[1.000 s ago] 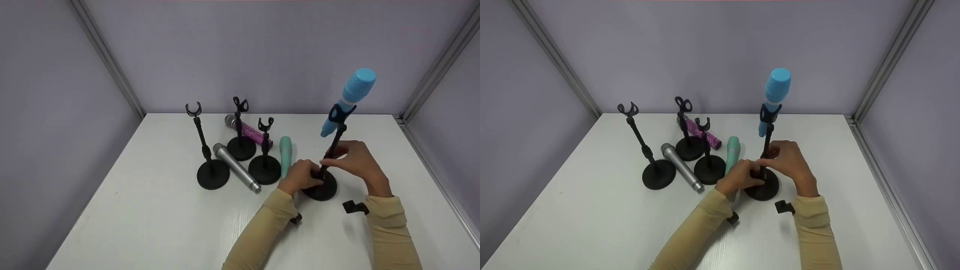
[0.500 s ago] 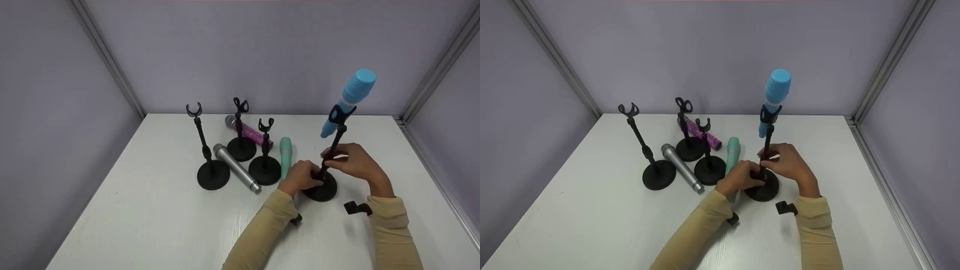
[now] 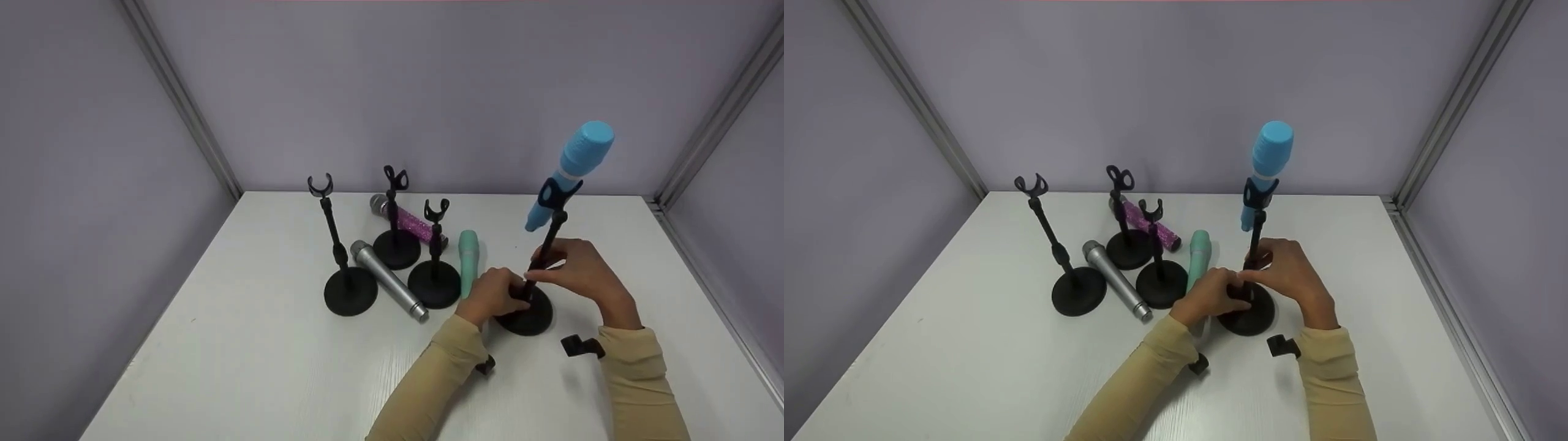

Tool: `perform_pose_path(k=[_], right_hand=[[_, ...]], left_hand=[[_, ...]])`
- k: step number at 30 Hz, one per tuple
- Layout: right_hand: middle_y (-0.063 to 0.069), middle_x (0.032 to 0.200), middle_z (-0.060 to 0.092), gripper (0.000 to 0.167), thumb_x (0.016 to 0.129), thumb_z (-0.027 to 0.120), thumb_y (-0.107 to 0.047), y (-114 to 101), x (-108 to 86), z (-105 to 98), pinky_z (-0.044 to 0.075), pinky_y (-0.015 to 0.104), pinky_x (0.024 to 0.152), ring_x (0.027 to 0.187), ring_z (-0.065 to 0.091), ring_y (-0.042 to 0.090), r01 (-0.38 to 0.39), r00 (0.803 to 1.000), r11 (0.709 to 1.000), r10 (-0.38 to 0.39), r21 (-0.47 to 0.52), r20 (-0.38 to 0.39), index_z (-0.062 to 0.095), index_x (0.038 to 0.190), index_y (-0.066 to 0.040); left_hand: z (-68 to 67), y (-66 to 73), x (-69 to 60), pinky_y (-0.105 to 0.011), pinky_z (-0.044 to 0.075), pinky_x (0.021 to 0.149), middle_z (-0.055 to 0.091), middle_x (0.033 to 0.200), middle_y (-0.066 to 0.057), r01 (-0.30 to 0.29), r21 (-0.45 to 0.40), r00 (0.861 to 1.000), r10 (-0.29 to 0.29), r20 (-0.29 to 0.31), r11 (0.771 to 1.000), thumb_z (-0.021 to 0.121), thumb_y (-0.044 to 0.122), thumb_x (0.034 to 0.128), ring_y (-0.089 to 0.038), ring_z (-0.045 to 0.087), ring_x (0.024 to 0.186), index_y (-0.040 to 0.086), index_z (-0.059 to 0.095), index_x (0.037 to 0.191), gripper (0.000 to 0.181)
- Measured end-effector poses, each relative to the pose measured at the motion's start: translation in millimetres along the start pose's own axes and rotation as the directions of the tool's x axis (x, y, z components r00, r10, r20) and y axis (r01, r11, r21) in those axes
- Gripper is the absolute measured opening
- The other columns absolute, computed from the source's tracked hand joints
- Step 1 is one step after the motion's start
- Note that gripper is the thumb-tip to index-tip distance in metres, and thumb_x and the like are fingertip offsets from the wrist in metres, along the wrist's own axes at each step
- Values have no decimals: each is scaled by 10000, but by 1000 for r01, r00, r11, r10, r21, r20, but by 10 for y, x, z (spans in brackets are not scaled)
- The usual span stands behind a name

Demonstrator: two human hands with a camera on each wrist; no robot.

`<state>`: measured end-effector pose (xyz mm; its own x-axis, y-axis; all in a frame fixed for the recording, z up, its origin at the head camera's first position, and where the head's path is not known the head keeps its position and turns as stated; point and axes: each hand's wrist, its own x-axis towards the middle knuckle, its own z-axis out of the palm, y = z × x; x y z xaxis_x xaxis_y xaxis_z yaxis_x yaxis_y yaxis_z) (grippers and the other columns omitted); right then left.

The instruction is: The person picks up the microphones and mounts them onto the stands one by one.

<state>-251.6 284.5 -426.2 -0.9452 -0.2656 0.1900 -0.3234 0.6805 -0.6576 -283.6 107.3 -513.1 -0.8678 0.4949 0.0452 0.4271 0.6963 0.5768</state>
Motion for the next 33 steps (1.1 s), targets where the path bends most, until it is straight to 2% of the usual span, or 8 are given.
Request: perform_pose_path(k=[6, 9, 16, 18, 22, 25, 29, 33], right_hand=[[161, 1066, 762, 275, 891, 812, -149, 11, 16, -13, 564, 154, 841, 992, 731, 192, 56, 997, 996, -60, 74, 45, 739, 1111, -1], [181, 1114, 746, 255, 906, 780, -79, 10, 27, -17, 543, 120, 874, 1040, 725, 222, 73, 994, 991, -82, 115, 77, 728, 1137, 13], [216, 1180, 722, 258, 916, 710, 37, -7, 37, -43, 586, 259, 946, 1116, 701, 367, 70, 988, 985, -90, 155, 126, 710, 1175, 34], [213, 1183, 723, 261, 916, 711, 34, -3, 36, -45, 581, 238, 944, 1116, 704, 352, 78, 987, 984, -99, 159, 128, 710, 1177, 31], [186, 1161, 736, 264, 924, 743, -39, 17, 30, -33, 548, 148, 899, 1071, 718, 169, 118, 984, 979, -137, 164, 110, 712, 1182, 8], [166, 1128, 747, 293, 916, 777, -107, 18, 30, -24, 542, 138, 864, 1020, 708, 82, 126, 988, 982, -137, 138, 75, 713, 1181, 0], [159, 1105, 757, 280, 912, 790, -135, 11, 35, -26, 548, 131, 854, 997, 724, 114, 108, 993, 990, -112, 93, 42, 727, 1152, -6], [152, 1097, 768, 281, 916, 784, -127, -11, 37, -32, 541, 117, 854, 986, 734, 104, 113, 992, 987, -117, 112, 36, 728, 1172, -26]], left_hand=[[-17, -5, 6, -155, 497, 723, 754, 880, 121, 3, -5, 1000, -3, 1, 1000, 860, 280, 856, 8, 589, 780, 209, 823, 994, 160], [-28, -3, 7, -159, 505, 727, 759, 882, 120, 8, -12, 1000, -8, 2, 1000, 861, 274, 854, 10, 595, 776, 210, 824, 993, 157], [-34, 11, 18, -172, 522, 761, 760, 887, 119, 14, -15, 1000, -14, -2, 1000, 863, 270, 852, 13, 608, 798, 212, 825, 991, 155], [-36, 13, 21, -177, 529, 771, 761, 889, 117, 19, -19, 1000, -19, 0, 1000, 862, 266, 853, 9, 615, 805, 212, 824, 993, 155], [-33, -3, 30, -172, 511, 750, 758, 892, 119, 7, -5, 1000, -7, -4, 1000, 863, 278, 852, 2, 602, 812, 215, 826, 1001, 166], [-31, -16, 32, -170, 507, 754, 758, 896, 115, -4, -8, 1000, 4, -5, 1000, 861, 277, 855, -1, 589, 814, 210, 826, 1015, 178], [-34, -17, 36, -180, 525, 795, 760, 905, 110, 7, -27, 1000, -7, 3, 1000, 856, 265, 860, -4, 597, 824, 204, 824, 1024, 178], [-40, -17, 42, -185, 531, 810, 761, 918, 109, 11, -26, 1000, -11, 2, 1000, 856, 268, 860, -7, 603, 837, 208, 825, 1035, 187]])
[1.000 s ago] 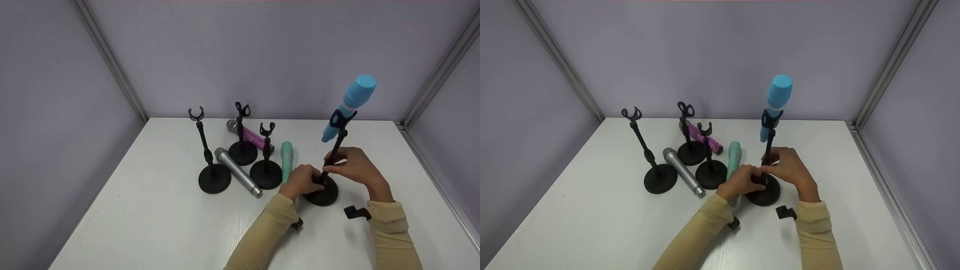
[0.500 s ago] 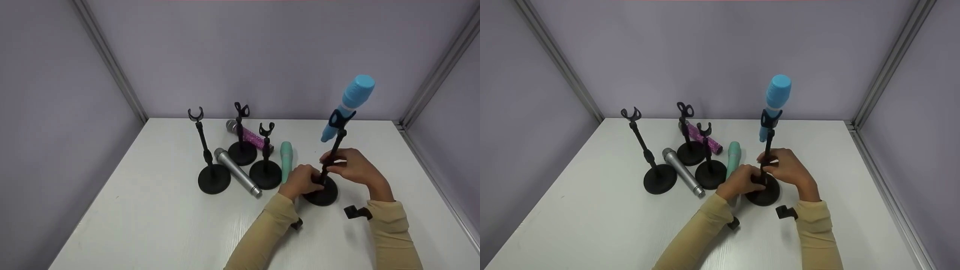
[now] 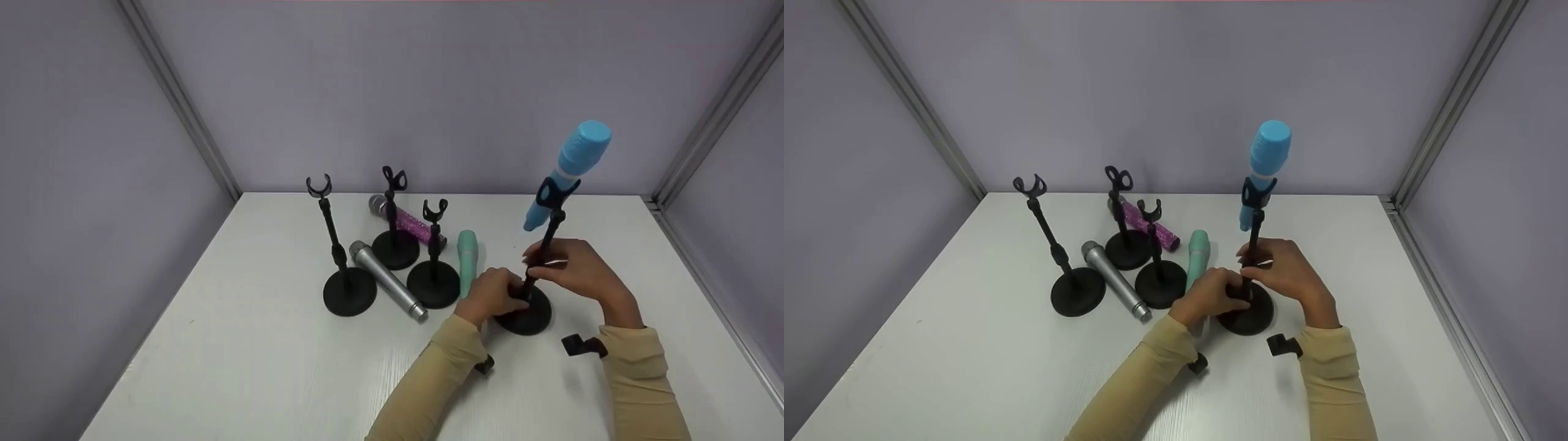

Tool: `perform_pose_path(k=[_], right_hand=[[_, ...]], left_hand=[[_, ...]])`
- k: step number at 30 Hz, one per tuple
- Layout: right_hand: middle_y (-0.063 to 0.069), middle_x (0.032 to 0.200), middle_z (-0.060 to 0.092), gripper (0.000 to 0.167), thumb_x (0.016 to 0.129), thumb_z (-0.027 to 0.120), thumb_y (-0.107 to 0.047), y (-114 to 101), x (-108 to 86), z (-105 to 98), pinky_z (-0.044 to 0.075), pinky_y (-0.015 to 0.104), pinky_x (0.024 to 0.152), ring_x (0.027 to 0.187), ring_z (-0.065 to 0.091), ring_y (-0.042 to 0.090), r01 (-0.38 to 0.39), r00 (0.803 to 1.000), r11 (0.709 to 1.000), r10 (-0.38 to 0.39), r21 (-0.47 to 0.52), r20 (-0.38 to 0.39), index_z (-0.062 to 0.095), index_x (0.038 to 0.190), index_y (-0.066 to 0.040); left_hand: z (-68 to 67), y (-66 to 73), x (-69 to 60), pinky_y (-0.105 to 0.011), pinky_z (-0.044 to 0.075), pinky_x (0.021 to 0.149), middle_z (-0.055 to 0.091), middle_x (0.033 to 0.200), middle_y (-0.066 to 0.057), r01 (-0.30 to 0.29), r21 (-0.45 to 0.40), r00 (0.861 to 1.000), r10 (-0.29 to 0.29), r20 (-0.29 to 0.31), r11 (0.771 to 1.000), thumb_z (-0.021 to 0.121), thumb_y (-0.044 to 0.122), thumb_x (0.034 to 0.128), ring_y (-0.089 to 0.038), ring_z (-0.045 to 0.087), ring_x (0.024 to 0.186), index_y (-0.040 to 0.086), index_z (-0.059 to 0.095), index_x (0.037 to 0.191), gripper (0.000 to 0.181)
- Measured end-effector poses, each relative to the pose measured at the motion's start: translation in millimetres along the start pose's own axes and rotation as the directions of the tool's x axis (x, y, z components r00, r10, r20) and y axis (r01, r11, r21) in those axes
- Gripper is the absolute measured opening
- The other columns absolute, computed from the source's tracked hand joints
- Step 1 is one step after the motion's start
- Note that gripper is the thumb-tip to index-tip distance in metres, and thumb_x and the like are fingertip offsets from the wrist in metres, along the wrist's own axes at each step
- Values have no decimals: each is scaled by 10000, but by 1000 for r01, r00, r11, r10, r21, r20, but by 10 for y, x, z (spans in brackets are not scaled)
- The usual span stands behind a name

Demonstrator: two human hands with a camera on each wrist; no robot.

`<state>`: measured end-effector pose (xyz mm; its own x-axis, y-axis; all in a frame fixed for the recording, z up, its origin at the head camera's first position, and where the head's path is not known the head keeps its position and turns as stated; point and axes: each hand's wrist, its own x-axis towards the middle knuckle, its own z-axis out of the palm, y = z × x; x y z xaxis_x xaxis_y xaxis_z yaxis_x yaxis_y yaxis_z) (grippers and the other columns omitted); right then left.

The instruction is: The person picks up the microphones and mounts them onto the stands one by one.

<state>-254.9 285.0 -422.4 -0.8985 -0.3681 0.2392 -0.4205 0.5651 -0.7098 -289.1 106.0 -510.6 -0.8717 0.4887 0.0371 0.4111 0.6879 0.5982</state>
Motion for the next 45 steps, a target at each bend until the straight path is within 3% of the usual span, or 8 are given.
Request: perform_pose_path(k=[5, 15, 25, 33, 40, 45], right_hand=[[164, 1090, 772, 298, 918, 774, -101, -5, 5, 4, 553, 135, 837, 973, 744, 106, 19, 1000, 999, -19, 31, 5, 719, 1199, -17], [137, 1101, 779, 239, 950, 742, -128, 29, 7, 11, 534, 120, 860, 992, 727, 75, 34, 999, 998, -32, -51, 34, 751, 1160, -16], [160, 1189, 737, 223, 964, 680, -14, 55, 0, -2, 494, 97, 953, 1138, 712, 212, 3, 996, 999, -7, 43, 84, 688, 1187, -14], [199, 1278, 706, 300, 994, 641, -23, 64, 9, -17, 494, 110, 948, 1213, 667, 350, 6, 989, 997, -17, 79, 148, 644, 1293, 9], [209, 1257, 719, 317, 986, 690, -105, 90, -26, -51, 495, 107, 939, 1132, 668, 16, 0, 991, 996, -12, 84, 135, 672, 1278, 15], [211, 1251, 721, 294, 982, 701, -124, 136, -30, -55, 492, 107, 938, 1112, 644, -52, 13, 989, 996, -26, 91, 148, 693, 1248, 2]], left_hand=[[-8, -3, -2, -186, 535, 818, 762, 930, 105, -5, 9, 1000, 5, 0, 1000, 855, 271, 861, -7, 596, 837, 203, 824, 1050, 203], [-10, 12, -7, -176, 520, 796, 756, 906, 114, 0, 8, 1000, 0, 8, 1000, 854, 268, 862, -5, 604, 832, 206, 824, 1020, 173], [-6, -3, -2, -157, 466, 682, 764, 854, 107, -28, 12, 1000, 28, -1, 1000, 857, 268, 859, -1, 602, 772, 198, 823, 982, 146], [-9, 6, -20, -153, 506, 746, 772, 912, 109, -13, 21, 1000, 13, 2, 1000, 854, 271, 862, 5, 614, 813, 196, 822, 1035, 192], [-8, 2, -20, -155, 514, 755, 771, 921, 99, -23, 12, 1000, 23, 2, 1000, 854, 266, 863, -3, 624, 822, 188, 823, 1032, 189], [-10, 6, -21, -174, 505, 738, 762, 887, 110, -25, 13, 1000, 25, 3, 1000, 854, 268, 861, -6, 608, 798, 203, 821, 1001, 157]])
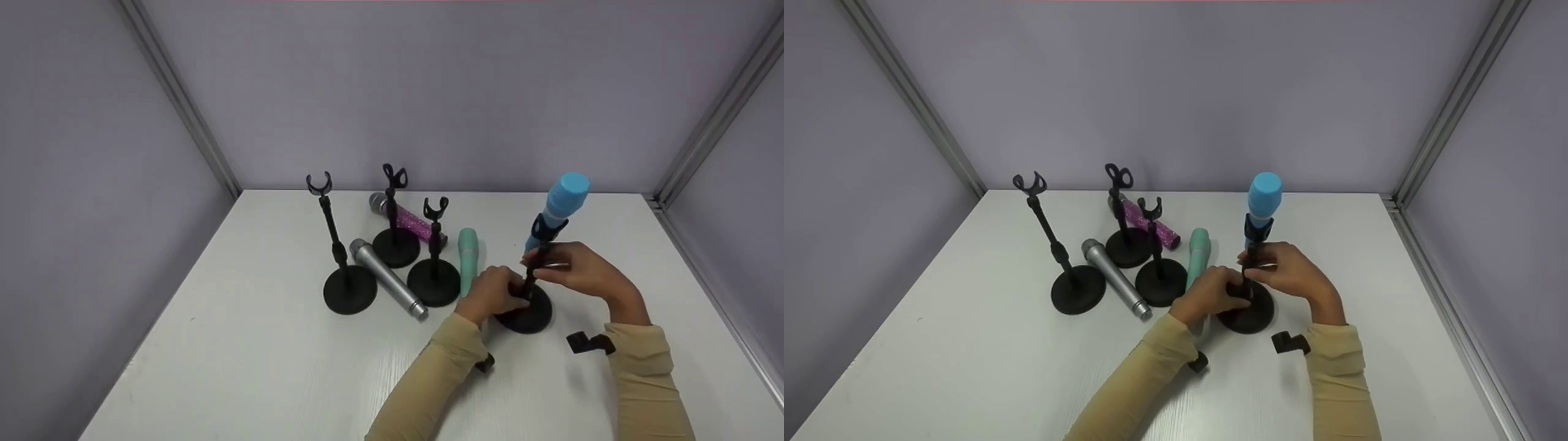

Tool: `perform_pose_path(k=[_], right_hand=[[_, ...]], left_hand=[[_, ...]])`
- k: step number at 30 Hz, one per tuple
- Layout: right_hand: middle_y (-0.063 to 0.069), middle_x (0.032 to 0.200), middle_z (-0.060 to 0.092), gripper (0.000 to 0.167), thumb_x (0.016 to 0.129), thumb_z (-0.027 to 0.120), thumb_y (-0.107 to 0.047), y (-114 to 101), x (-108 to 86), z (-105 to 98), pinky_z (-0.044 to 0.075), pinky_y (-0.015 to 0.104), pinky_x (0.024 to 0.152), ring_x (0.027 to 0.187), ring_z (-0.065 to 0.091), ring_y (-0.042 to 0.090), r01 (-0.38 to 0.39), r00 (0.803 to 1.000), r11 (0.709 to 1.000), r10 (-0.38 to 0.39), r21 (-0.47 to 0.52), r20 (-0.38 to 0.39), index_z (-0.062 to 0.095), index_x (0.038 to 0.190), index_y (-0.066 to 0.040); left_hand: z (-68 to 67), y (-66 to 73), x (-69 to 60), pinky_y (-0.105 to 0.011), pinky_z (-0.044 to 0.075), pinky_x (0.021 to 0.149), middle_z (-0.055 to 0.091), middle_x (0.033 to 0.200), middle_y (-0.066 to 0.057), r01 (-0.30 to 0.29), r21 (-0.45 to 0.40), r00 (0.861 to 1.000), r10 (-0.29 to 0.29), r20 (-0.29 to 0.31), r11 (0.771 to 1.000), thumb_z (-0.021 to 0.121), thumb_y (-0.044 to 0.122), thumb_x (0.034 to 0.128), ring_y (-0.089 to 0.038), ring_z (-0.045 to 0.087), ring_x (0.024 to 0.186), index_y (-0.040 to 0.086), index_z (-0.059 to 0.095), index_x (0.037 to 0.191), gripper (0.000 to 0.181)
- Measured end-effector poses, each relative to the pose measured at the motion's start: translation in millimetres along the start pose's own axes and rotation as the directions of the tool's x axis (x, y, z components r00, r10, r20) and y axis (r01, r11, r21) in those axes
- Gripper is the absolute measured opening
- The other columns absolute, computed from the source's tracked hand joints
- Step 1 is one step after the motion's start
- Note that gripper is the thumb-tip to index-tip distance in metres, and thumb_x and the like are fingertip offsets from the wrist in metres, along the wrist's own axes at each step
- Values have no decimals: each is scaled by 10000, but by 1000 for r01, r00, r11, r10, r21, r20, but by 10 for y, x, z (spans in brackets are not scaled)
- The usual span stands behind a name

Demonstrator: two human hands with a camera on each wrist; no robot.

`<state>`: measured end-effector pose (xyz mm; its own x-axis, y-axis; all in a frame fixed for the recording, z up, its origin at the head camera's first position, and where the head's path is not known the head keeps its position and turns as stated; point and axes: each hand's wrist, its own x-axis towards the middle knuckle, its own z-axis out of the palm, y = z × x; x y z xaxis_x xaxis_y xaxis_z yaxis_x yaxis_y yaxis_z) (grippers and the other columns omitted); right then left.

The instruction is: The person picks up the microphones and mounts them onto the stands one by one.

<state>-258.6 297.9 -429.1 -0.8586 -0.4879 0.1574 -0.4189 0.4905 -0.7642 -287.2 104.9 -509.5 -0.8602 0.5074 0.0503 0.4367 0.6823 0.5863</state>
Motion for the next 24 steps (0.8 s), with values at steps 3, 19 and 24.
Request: perform_pose_path(k=[3, 19, 24], right_hand=[[253, 1257, 699, 292, 981, 683, -65, 48, 2, -10, 505, 109, 952, 1133, 647, -48, 46, 999, 998, -47, 51, 19, 679, 1258, 28], [237, 1131, 757, 260, 920, 775, -111, 26, 17, 9, 566, 148, 851, 983, 718, -21, -7, 997, 999, 11, 44, -78, 737, 1144, 14], [197, 1033, 781, 265, 879, 829, -167, 11, 32, 35, 567, 154, 806, 887, 719, -23, -61, 988, 998, 57, -28, -145, 764, 1071, 3]], left_hand=[[-3, 9, 3, -193, 496, 734, 762, 874, 122, 1, 10, 1000, -1, 2, 1000, 857, 276, 858, -8, 597, 808, 217, 818, 989, 149], [-10, 3, -7, -176, 521, 785, 777, 963, 115, 16, 34, 1000, -16, 5, 999, 848, 298, 868, -4, 636, 864, 215, 819, 1079, 229], [3, -3, -9, -170, 536, 808, 776, 966, 116, 20, 34, 1000, -20, 3, 999, 851, 291, 865, 8, 634, 863, 206, 819, 1075, 229]])
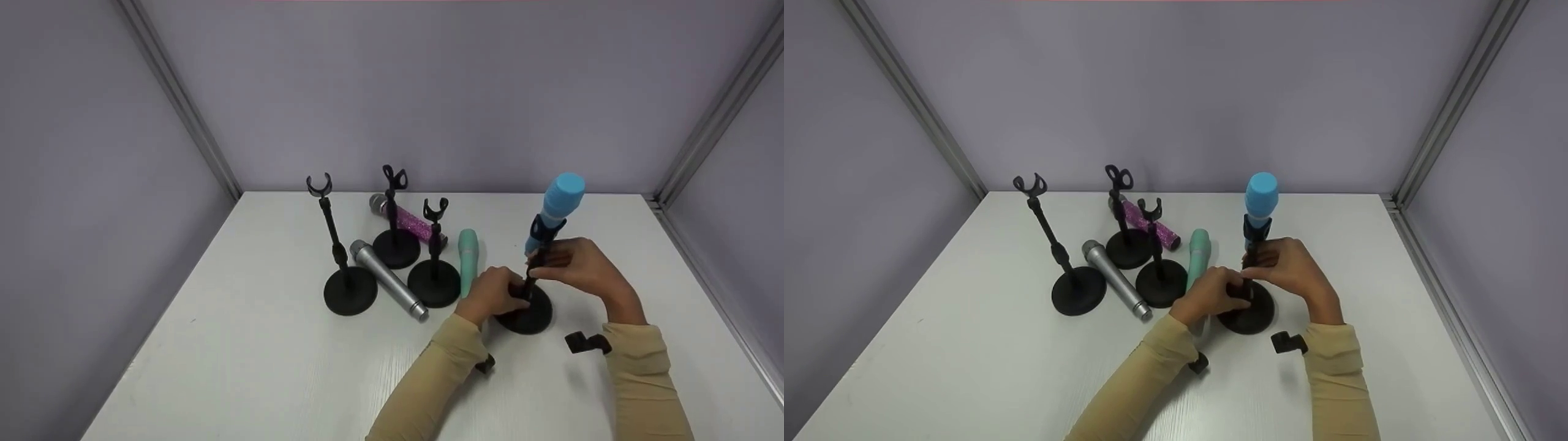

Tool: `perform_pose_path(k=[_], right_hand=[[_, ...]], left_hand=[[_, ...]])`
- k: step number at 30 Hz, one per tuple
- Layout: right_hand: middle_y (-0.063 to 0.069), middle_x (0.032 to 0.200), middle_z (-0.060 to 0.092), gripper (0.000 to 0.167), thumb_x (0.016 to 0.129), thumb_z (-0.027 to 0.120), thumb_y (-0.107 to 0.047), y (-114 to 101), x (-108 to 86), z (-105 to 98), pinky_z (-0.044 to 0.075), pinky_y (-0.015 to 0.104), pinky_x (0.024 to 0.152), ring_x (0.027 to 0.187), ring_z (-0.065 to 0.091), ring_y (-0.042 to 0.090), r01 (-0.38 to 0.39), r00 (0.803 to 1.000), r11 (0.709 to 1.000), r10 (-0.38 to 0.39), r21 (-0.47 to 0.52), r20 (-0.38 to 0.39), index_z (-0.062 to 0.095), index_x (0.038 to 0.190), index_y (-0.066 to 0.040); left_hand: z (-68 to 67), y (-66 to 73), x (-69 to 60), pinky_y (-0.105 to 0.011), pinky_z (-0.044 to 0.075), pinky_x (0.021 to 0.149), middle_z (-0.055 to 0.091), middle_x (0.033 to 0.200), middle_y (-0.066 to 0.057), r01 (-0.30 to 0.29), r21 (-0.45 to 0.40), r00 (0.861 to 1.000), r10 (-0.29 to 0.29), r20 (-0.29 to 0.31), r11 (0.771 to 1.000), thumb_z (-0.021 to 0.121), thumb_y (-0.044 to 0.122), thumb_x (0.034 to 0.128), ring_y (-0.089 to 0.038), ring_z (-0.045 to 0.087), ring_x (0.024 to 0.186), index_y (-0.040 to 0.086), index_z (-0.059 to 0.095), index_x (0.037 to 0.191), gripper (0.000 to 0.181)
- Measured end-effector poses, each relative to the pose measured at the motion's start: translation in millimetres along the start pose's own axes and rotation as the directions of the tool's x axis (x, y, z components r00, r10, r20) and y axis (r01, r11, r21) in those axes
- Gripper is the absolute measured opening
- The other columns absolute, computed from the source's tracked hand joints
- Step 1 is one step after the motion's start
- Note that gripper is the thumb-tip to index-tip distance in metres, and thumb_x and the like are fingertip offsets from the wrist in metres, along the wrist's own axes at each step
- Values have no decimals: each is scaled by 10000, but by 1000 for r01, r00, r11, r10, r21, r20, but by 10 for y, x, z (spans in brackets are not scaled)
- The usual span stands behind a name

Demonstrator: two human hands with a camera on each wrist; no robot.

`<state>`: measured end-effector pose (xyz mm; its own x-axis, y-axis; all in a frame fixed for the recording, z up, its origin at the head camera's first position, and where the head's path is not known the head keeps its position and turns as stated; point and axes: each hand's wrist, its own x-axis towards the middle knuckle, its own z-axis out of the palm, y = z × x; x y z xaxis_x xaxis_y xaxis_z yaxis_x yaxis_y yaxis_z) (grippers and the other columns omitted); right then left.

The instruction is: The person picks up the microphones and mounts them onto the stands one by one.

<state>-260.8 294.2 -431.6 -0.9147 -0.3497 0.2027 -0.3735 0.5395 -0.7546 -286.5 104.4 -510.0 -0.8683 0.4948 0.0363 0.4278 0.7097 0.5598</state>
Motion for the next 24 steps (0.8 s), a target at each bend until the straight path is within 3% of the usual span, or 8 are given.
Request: perform_pose_path(k=[4, 8, 17, 24], right_hand=[[149, 988, 792, 328, 843, 866, -225, -7, 10, 15, 556, 165, 775, 844, 705, -26, -20, 999, 997, 17, -81, -47, 767, 1072, -11], [126, 1004, 784, 413, 839, 872, -268, -1, 14, 22, 550, 190, 772, 865, 695, -6, -23, 999, 994, 19, -108, -37, 732, 1134, -17], [134, 1138, 722, 384, 917, 794, -190, 26, -16, -60, 527, 169, 892, 1013, 678, -3, -30, 999, 999, 29, 30, 36, 663, 1222, 4], [119, 1133, 719, 337, 938, 749, -92, 64, -9, -64, 528, 143, 906, 1045, 675, -26, 14, 998, 995, -19, 100, 57, 652, 1235, 35]], left_hand=[[4, 0, 8, -169, 537, 809, 777, 959, 114, -2, -6, 1000, 2, -3, 1000, 851, 284, 865, 10, 632, 859, 200, 819, 1072, 226], [6, 1, 16, -164, 528, 782, 776, 974, 113, -14, 4, 1000, 14, -5, 1000, 849, 292, 867, 6, 629, 856, 201, 818, 1081, 234], [6, 2, 20, -132, 474, 688, 772, 930, 102, -38, 7, 999, 38, -16, 999, 851, 290, 865, 10, 597, 784, 196, 822, 1048, 207], [14, -4, 28, -134, 452, 657, 745, 862, 117, -46, -4, 999, 46, -19, 999, 855, 284, 860, 8, 573, 743, 198, 825, 993, 161]])
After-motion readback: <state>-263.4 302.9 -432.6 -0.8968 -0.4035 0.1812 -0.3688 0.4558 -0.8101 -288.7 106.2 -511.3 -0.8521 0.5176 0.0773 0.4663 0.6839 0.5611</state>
